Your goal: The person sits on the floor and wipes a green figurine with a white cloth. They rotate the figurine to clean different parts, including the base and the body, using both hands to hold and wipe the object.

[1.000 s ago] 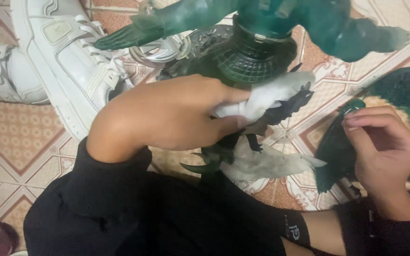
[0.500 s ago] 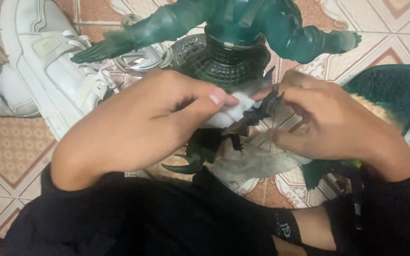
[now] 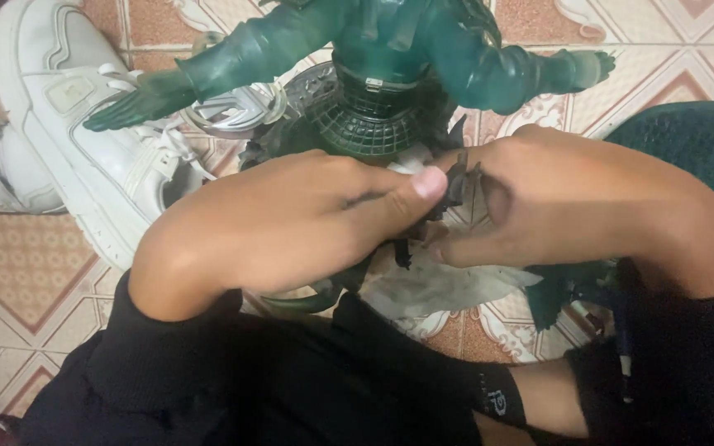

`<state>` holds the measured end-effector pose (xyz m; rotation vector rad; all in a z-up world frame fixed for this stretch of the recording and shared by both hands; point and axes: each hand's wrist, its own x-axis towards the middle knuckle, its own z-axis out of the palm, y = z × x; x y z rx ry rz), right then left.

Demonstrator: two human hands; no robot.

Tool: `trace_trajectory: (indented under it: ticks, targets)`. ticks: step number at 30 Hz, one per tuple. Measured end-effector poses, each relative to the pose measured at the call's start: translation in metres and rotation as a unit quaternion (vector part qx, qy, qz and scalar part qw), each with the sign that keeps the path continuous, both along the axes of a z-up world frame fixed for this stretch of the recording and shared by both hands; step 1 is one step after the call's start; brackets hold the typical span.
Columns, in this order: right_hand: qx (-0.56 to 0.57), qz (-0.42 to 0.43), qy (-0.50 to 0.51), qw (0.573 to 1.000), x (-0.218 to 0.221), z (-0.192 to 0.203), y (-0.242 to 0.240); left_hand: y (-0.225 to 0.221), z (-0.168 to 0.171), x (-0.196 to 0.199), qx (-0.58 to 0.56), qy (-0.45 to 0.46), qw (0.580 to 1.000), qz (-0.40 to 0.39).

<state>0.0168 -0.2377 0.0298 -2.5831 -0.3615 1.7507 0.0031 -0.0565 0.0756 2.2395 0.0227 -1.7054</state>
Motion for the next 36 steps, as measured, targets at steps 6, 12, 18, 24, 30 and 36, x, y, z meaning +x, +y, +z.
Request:
trace_trajectory:
  ticks: [6, 12, 18, 24, 30, 36]
  targets:
    - [0.02, 0.046, -0.054, 0.997, -0.004, -0.013, -0.013, 0.022, -0.046, -0.013, -0.179, -0.131, 0.975, -0.009]
    - [0.046, 0.055, -0.017, 0.997, 0.006, -0.015, -0.022, 0.009, -0.025, 0.0, -0.099, -0.079, 0.991, -0.029]
    - [0.086, 0.007, 0.037, 0.996, 0.014, -0.024, -0.038, 0.022, -0.061, -0.011, -0.237, -0.166, 0.957, -0.032]
    - [0.144, 0.005, 0.004, 0.99, 0.01, -0.044, -0.059, 0.021, -0.062, -0.011, -0.296, -0.207, 0.932, -0.046]
    - [0.14, 0.005, 0.045, 0.989, 0.017, -0.041, -0.07, 0.021, -0.067, -0.016, -0.296, -0.172, 0.938, -0.054]
    - [0.073, 0.083, 0.054, 0.992, 0.017, -0.046, -0.101, 0.007, -0.065, -0.012, -0.282, -0.159, 0.944, -0.055]
